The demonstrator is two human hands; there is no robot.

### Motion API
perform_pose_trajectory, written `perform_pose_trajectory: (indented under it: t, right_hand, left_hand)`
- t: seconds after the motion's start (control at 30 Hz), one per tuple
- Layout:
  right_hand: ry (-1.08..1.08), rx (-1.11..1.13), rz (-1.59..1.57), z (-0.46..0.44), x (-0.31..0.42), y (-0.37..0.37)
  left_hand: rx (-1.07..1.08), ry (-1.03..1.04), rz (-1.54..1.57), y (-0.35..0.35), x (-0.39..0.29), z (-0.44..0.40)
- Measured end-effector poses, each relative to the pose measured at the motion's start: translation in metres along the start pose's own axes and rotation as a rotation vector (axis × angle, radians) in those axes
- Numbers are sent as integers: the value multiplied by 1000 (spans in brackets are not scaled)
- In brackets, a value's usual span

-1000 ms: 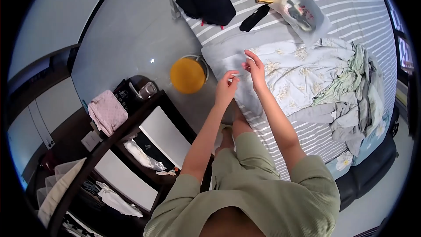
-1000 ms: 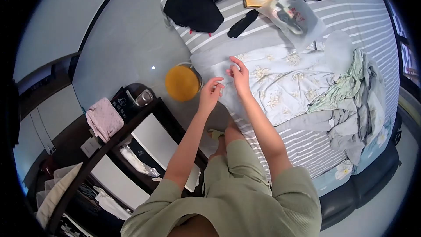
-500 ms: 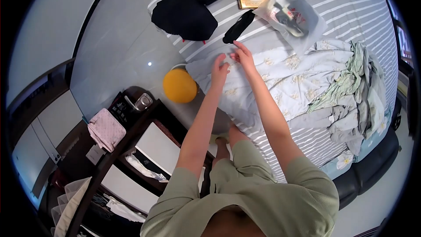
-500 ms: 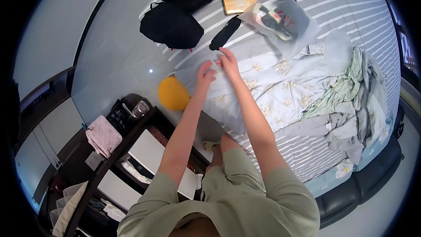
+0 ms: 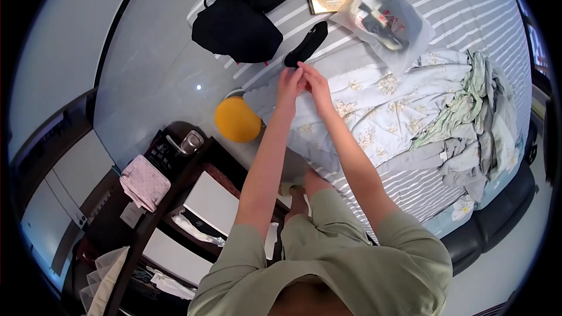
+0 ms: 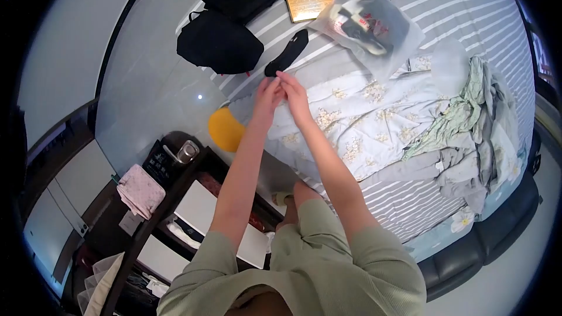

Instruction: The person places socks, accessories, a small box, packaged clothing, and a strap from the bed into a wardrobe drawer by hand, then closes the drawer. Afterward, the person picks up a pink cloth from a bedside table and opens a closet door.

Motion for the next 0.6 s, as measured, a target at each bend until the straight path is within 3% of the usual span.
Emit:
perform_pose_trajectory:
  t: [0.2,0.3,0.43,0.6]
  right_hand:
    - [6,64,-2,44,4,14]
    - [-76,-16,-54,56,3,0]
    - [97,-280,-311,66,-7,-18]
    - [170,-139,-510,75,-6,10]
  left_hand:
    - [-59,71,41,-11,-13,12]
    - [-44,95,45,-10,-22,34]
    - [24,84,55,-1,-33,72]
    - [106,102,-47,-7,-44,110]
Point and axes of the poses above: each hand's wrist, its own z-axis away from the middle knuckle, its own y-axis out of the palm, x = y × z, the point moved 10 cm from there along -z, towards the middle knuckle, and after that the axes turned 5 degrees about -y, right-handed, at the moved point
